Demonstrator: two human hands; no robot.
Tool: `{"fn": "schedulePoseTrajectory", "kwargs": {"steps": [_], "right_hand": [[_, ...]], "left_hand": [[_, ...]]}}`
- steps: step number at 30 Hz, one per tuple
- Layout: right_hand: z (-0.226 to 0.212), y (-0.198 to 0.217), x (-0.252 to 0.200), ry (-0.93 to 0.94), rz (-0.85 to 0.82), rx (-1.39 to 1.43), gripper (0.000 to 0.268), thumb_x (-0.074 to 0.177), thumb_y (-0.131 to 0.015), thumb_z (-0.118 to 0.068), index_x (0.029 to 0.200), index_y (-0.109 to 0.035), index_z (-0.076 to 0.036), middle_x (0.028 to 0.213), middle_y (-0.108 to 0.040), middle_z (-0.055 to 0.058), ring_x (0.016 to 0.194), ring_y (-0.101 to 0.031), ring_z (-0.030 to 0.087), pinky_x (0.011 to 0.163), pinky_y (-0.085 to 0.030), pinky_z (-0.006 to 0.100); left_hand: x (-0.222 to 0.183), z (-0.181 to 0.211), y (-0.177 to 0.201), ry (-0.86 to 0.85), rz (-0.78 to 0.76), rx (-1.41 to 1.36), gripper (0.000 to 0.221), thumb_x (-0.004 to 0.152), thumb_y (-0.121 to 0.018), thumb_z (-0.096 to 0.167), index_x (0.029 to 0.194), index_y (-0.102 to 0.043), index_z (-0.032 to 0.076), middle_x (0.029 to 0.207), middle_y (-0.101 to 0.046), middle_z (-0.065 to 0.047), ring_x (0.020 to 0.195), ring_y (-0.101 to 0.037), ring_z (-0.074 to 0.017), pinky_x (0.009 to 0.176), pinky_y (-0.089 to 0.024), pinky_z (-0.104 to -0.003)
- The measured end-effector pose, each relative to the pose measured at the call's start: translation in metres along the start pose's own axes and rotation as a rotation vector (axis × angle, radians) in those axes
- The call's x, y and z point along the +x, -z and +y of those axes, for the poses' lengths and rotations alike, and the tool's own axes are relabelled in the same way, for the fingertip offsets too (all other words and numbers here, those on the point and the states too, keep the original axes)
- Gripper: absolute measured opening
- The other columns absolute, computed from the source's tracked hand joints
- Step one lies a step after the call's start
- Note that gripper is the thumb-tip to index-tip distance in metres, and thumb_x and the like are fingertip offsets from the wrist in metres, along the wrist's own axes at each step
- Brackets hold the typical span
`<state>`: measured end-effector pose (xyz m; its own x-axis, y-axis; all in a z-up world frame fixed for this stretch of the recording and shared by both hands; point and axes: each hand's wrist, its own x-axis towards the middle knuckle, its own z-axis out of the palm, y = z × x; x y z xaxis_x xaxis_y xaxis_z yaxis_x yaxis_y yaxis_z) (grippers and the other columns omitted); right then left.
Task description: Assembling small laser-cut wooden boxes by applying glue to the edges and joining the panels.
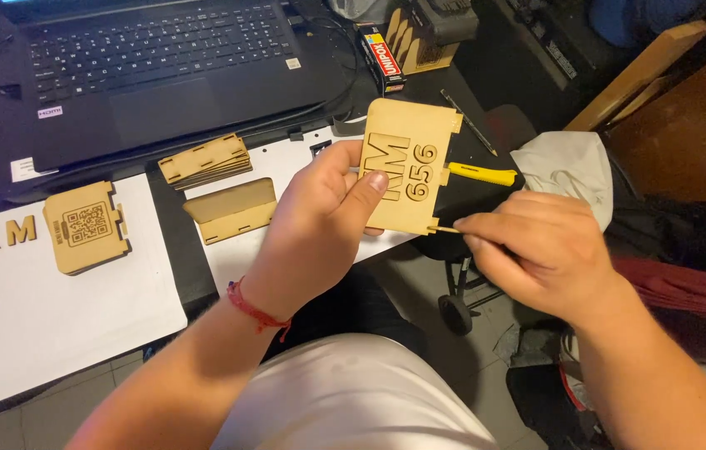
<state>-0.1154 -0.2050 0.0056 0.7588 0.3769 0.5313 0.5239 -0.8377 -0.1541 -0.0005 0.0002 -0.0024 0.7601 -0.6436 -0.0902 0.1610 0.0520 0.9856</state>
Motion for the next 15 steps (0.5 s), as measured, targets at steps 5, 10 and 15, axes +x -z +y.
{"fn": "schedulePoseTrajectory", "kwargs": {"steps": [5,10,15], "right_hand": [[0.0059,-0.0011,-0.0029,-0.029,-0.018,-0.006,0.008,0.093,-0.062,-0.002,0.098,-0.068,0.0,0.07,-0.062,0.011,0.057,-0.056,0.028,0.056,-0.043,0.038],[0.0041,-0.001,-0.0031,-0.058,-0.012,0.006,0.01,0.094,-0.059,-0.001,0.098,-0.067,0.002,0.07,-0.062,0.011,0.059,-0.057,0.027,0.058,-0.045,0.037],[0.006,-0.006,-0.0041,0.014,0.008,-0.002,0.01,0.091,-0.066,0.002,0.101,-0.068,0.001,0.072,-0.063,0.011,0.056,-0.053,0.026,0.057,-0.042,0.037]], "left_hand": [[0.0002,-0.0022,-0.0002,-0.015,-0.003,0.025,0.031,0.093,-0.05,0.019,0.12,-0.059,0.008,0.107,-0.078,-0.008,0.085,-0.074,-0.0168,0.064,-0.058,-0.028],[-0.0015,0.0007,0.0,0.0,-0.005,0.033,0.035,0.092,-0.048,0.02,0.123,-0.058,0.008,0.11,-0.077,-0.007,0.087,-0.075,-0.0169,0.064,-0.059,-0.028],[0.0004,-0.0018,0.0002,0.044,-0.015,-0.009,0.03,0.092,-0.049,0.021,0.118,-0.059,0.007,0.107,-0.077,-0.008,0.087,-0.075,-0.0182,0.064,-0.063,-0.03]]}}
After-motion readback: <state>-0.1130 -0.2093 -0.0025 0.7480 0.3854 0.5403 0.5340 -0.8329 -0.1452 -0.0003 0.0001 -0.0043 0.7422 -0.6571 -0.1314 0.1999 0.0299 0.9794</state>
